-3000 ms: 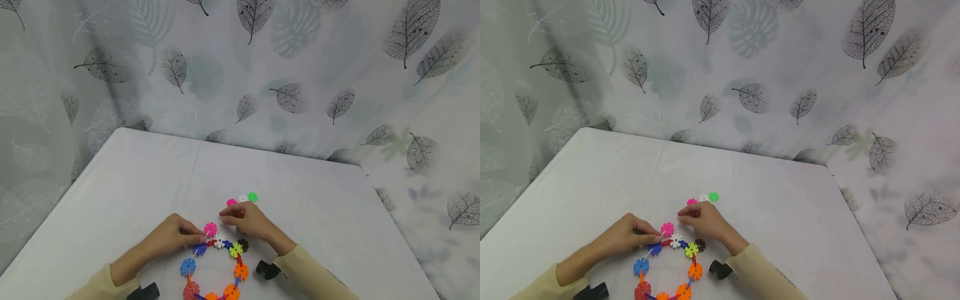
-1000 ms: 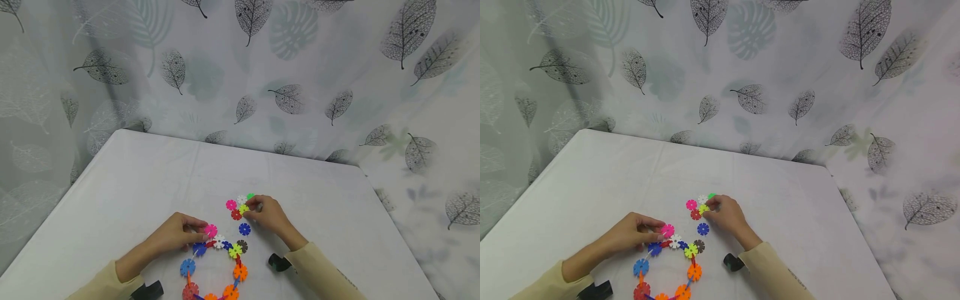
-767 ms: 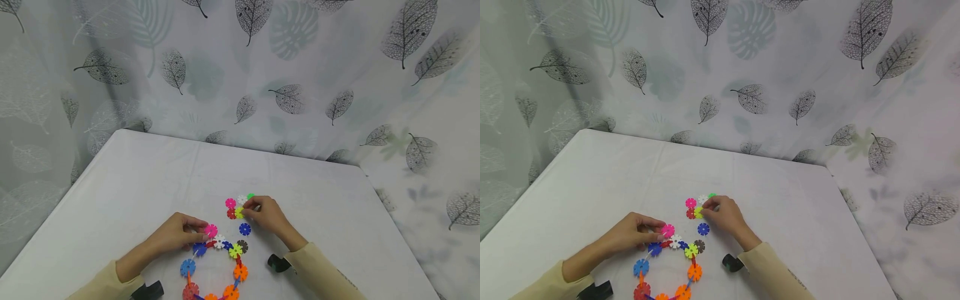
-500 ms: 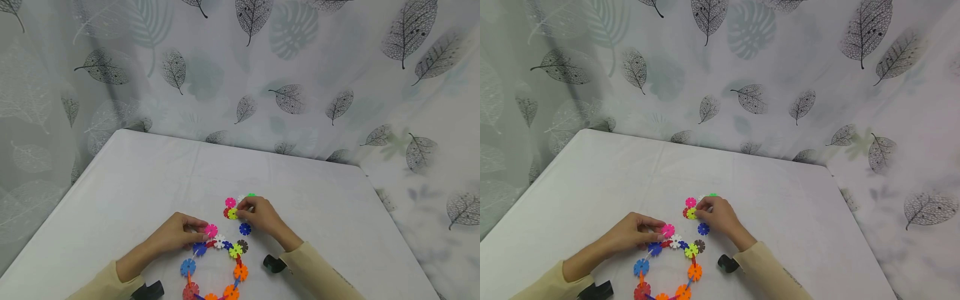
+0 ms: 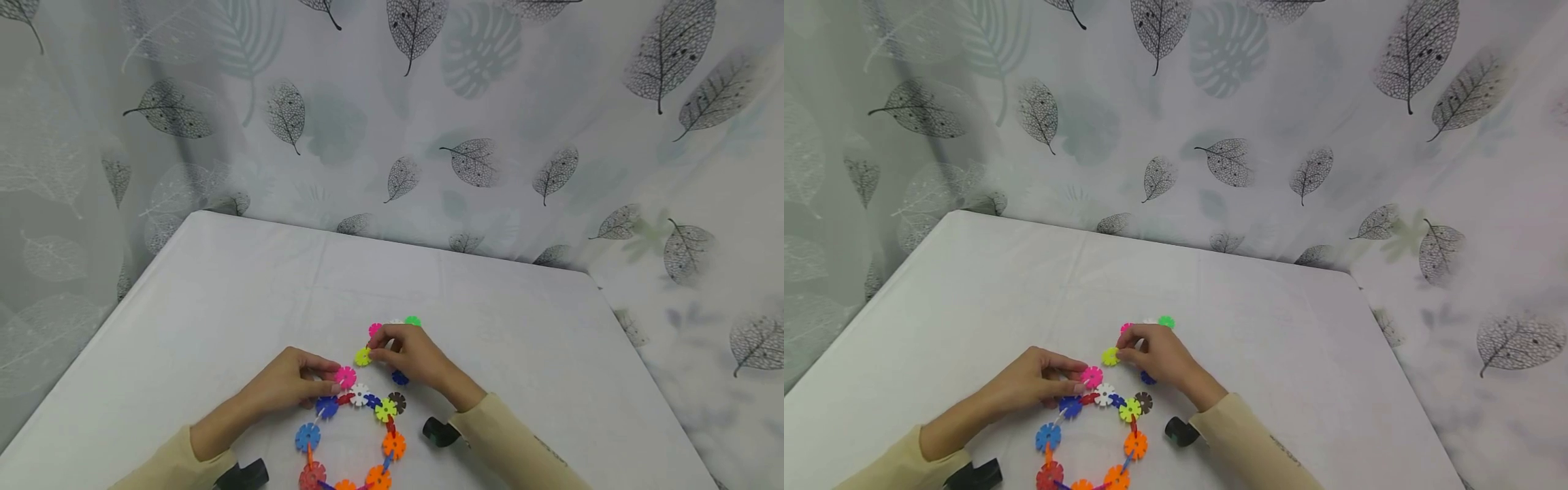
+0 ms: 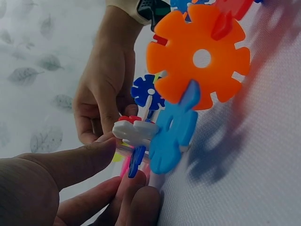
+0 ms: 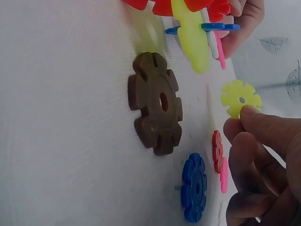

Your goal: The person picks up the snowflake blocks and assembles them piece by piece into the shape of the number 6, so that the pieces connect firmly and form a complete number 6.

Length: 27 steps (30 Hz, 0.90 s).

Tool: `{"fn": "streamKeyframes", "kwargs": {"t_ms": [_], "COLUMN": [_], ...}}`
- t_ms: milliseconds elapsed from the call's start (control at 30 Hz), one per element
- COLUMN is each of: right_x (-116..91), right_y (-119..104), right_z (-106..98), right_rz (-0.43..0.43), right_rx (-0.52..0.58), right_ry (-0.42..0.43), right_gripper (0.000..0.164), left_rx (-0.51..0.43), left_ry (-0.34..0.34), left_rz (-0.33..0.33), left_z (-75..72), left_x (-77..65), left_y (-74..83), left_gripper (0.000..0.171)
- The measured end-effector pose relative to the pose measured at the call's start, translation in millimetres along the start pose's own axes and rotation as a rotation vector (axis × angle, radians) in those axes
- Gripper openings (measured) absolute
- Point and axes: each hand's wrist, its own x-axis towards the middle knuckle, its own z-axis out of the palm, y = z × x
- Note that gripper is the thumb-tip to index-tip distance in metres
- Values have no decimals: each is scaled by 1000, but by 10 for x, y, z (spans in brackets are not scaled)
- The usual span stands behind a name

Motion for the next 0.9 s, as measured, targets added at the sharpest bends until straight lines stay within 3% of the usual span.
{"fn": "streamKeyframes", "kwargs": {"t_ms": [567,900], "right_x": [38,47], "right_y": [-20,22], "right_z": [27,10], "right_rz": [-41,-71], "right_rx": [-37,7], "right_ry": [-68,-86], "right_gripper": [5,6], "left_rx": [-27,-32], "left_ry": [-4,-4], "left_rz": [-17,-26], "left_z": [-4,-5], "left_x": [-11,-24], "left_y": [10,31], "left_gripper": [45,46]}}
